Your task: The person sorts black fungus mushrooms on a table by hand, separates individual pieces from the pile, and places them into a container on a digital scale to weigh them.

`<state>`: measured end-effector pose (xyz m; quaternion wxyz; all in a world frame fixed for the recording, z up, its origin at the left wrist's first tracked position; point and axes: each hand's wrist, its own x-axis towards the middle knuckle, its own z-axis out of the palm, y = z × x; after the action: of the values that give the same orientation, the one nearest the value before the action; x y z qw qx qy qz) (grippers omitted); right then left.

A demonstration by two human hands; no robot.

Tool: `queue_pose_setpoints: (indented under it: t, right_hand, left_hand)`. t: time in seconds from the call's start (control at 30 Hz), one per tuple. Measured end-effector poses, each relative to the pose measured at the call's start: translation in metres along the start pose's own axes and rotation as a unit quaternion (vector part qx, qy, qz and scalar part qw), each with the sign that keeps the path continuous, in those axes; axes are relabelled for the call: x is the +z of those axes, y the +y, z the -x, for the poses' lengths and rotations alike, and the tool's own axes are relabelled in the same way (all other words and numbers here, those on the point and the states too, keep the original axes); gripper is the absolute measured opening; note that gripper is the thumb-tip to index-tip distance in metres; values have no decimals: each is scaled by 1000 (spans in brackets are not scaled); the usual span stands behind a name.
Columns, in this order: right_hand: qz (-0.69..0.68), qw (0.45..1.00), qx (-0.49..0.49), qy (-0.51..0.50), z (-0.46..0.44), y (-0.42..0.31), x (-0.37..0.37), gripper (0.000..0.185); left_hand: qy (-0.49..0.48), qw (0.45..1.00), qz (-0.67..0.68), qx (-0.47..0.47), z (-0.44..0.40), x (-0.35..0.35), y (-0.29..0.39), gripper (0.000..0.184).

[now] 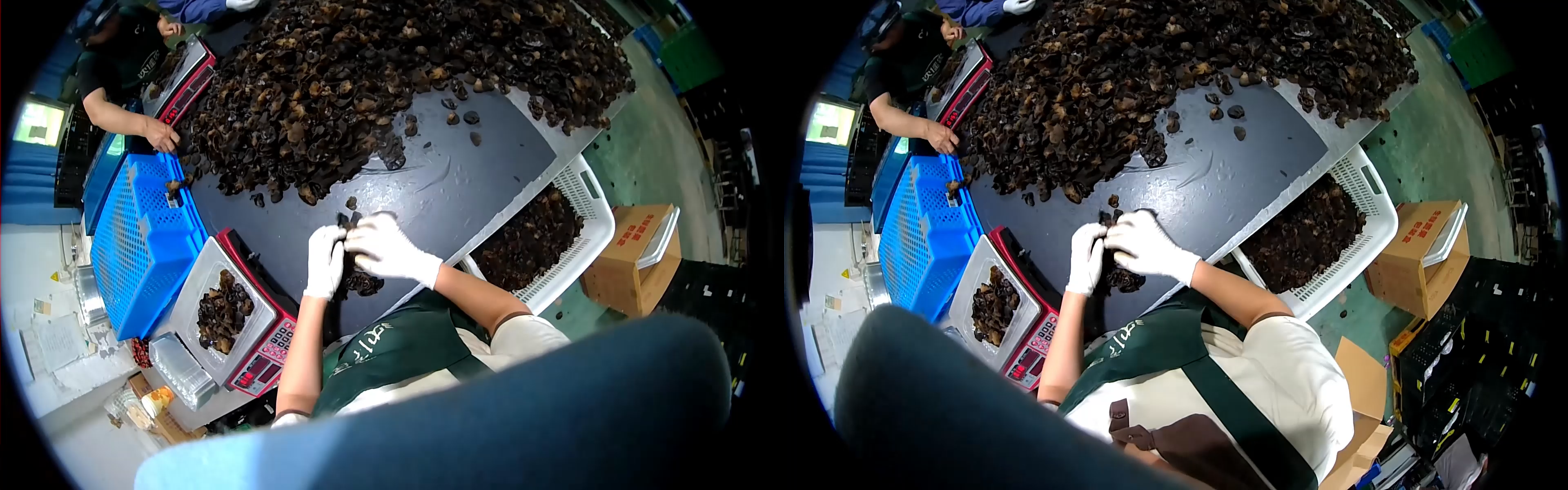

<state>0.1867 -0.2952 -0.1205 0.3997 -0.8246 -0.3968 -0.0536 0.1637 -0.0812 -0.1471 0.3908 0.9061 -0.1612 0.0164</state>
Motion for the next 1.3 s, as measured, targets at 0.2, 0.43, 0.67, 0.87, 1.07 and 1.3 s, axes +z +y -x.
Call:
queue_pose_setpoints:
  t: [0.2, 0.43, 0.67, 0.87, 1.07, 1.3]
  right_hand:
    - [-124, 984, -105, -72, 32, -33, -22, 35]
    - [120, 981, 101, -111, 54, -14, -48, 105]
    - [83, 987, 42, -135, 15, -18, -6, 111]
    - [105, 982, -80, -138, -34, -31, 15, 82]
    - [43, 994, -84, -57, -20, 10, 18, 41]
    - [-293, 866, 244, 324, -38, 43, 8, 9]
  left_hand:
    - [104, 988, -10, -116, 76, -20, 67, 45]
    - [137, 969, 1, -207, 119, 7, 70, 60]
    - [185, 939, 170, -234, 106, 26, 58, 64]
    - [248, 919, 209, -225, 86, 29, 47, 57]
    - [199, 916, 255, -237, 83, 7, 51, 49]
    - [262, 944, 49, -194, 68, -4, 45, 46]
